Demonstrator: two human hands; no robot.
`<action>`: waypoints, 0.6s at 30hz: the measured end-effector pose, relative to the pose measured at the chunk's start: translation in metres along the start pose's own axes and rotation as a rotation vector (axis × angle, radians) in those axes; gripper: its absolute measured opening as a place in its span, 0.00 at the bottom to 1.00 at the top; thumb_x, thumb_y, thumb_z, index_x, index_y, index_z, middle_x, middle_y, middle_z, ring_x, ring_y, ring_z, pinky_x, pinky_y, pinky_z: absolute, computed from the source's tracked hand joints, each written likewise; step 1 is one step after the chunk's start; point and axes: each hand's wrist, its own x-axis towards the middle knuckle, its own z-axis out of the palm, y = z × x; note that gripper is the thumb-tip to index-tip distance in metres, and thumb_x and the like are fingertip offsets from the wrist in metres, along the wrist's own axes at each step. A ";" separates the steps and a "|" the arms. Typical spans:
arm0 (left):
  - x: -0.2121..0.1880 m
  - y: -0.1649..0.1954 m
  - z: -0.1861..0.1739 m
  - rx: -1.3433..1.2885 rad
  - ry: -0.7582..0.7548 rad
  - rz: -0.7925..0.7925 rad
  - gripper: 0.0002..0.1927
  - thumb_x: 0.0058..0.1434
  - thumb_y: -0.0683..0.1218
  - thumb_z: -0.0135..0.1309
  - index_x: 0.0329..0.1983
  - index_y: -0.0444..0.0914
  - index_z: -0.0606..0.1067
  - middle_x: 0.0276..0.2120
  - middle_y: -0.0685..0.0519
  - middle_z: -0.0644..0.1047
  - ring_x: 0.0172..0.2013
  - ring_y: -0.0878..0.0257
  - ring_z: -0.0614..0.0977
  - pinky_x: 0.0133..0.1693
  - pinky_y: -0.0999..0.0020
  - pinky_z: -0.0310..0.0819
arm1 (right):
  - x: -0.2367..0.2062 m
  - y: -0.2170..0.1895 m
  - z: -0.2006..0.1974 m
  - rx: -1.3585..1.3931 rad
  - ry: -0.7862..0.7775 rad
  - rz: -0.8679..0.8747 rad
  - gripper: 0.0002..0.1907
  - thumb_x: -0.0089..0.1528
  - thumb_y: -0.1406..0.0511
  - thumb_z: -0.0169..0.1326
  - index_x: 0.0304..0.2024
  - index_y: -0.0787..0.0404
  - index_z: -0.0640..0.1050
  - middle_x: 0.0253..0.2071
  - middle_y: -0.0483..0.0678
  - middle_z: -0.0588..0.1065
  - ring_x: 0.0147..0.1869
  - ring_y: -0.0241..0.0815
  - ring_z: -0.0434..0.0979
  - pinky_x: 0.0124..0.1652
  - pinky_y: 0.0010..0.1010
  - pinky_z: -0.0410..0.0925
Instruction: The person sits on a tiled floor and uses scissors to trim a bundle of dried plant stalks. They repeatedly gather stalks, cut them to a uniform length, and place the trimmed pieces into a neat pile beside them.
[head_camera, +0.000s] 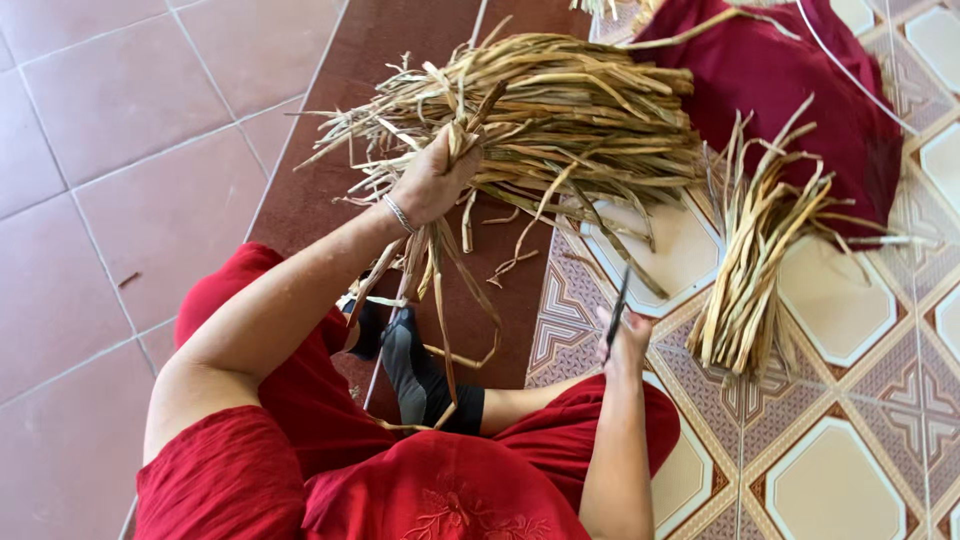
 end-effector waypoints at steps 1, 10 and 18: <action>0.000 0.001 -0.006 -0.106 -0.025 -0.083 0.06 0.77 0.46 0.51 0.53 0.41 0.70 0.32 0.57 0.72 0.30 0.66 0.74 0.30 0.66 0.71 | -0.014 -0.007 0.000 0.201 -0.117 0.073 0.24 0.59 0.64 0.69 0.41 0.62 0.64 0.20 0.47 0.64 0.14 0.37 0.61 0.11 0.29 0.53; -0.013 0.007 -0.018 -0.437 -0.206 -0.291 0.12 0.73 0.48 0.51 0.56 0.41 0.75 0.31 0.62 0.75 0.23 0.75 0.70 0.24 0.78 0.66 | -0.116 -0.051 0.089 0.496 -0.763 -0.161 0.42 0.67 0.35 0.45 0.59 0.63 0.62 0.34 0.42 0.70 0.30 0.33 0.66 0.31 0.25 0.62; -0.028 0.003 -0.046 -0.383 -0.431 -0.545 0.13 0.67 0.48 0.53 0.54 0.44 0.78 0.30 0.65 0.77 0.25 0.75 0.72 0.25 0.76 0.66 | -0.112 -0.117 0.139 0.189 -0.906 -0.446 0.54 0.64 0.31 0.44 0.74 0.65 0.60 0.44 0.42 0.71 0.39 0.31 0.66 0.38 0.24 0.61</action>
